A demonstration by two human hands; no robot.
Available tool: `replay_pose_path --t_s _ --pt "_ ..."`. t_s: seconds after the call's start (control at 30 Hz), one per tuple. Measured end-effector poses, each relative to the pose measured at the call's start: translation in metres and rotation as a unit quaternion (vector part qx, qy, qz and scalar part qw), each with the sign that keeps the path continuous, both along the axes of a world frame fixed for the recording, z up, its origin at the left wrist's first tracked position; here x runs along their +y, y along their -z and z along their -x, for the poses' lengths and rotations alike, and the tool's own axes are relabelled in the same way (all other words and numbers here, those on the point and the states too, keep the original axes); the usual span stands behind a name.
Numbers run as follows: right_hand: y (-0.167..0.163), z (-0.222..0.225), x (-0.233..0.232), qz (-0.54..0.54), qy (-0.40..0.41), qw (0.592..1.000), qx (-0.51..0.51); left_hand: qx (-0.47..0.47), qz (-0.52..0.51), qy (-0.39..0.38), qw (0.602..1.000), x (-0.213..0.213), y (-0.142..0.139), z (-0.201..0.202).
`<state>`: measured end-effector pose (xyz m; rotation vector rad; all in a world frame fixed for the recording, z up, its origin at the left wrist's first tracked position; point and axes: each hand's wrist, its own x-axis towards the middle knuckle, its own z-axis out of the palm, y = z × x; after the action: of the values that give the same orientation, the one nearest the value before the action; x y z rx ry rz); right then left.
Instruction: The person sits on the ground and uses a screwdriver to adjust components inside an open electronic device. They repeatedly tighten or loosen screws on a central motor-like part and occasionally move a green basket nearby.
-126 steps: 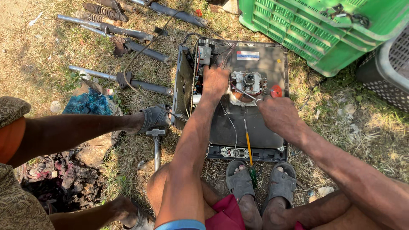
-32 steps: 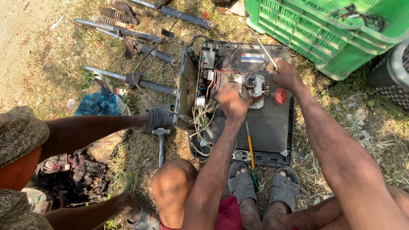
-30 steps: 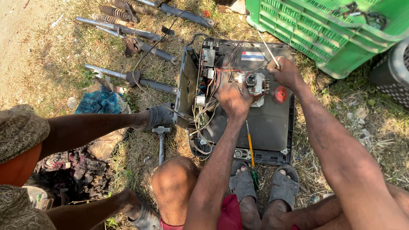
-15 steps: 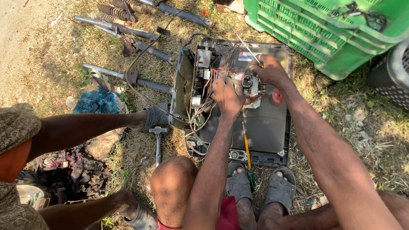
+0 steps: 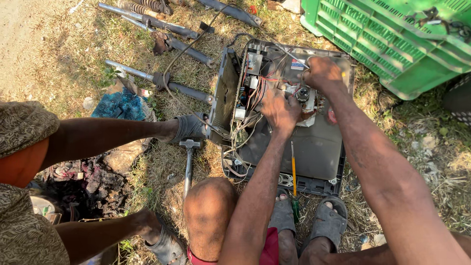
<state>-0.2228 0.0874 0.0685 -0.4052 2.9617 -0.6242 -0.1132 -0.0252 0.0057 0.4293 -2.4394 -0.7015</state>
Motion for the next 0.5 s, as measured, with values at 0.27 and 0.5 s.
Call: replay_pose_path --t_s 0.27,0.5 --pt "0.007 -0.004 -0.001 0.164 0.017 0.986 -0.039 0.068 -0.069 0.069 0.993 -0.006 0.014 -0.004" --pt "-0.005 -0.022 0.025 0.190 -0.084 0.978 0.026 0.051 -0.164 0.056 0.983 0.003 -0.015 -0.042"
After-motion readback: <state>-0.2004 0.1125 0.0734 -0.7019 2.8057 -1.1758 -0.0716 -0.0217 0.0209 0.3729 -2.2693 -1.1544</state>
